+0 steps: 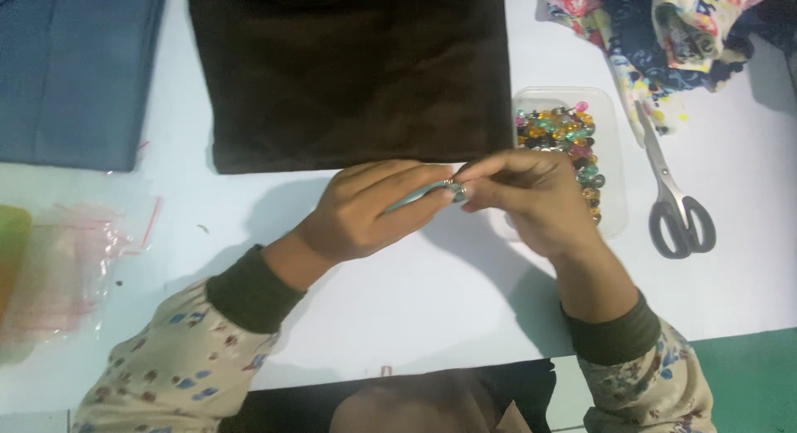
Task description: Sorting small decorative buttons and placing them into small plastic bags on a floor workspace
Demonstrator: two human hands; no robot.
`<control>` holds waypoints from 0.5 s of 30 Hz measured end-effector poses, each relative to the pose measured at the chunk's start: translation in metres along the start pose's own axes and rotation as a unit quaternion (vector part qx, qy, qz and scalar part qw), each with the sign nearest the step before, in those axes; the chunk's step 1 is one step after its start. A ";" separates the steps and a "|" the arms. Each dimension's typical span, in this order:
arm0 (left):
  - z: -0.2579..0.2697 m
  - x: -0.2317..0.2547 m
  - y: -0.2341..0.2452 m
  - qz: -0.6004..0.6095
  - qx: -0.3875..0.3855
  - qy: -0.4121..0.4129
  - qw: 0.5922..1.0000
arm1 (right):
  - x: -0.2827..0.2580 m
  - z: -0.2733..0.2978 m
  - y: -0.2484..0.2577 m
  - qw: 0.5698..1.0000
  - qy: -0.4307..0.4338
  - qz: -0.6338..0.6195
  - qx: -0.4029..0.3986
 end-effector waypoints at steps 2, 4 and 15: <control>0.020 -0.003 0.017 -0.019 -0.011 0.007 1.000 | -0.002 0.000 -0.028 0.999 -0.027 0.021 0.003; 0.039 -0.008 0.033 -0.038 -0.022 0.013 0.999 | -0.001 -0.002 -0.051 0.998 -0.054 0.043 0.006; 0.093 -0.055 0.055 -0.241 -0.047 0.031 0.969 | 0.043 -0.025 -0.093 0.943 -0.032 0.326 -0.052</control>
Point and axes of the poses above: each hand's wrist, its own z-axis away from the middle knuckle, its own y-axis out of the back of the hand, x = y × z, the point moved 3 cm from there along -z, towards the middle knuckle, and after that the axes turned 10 degrees about y, right-handed, at the moved point
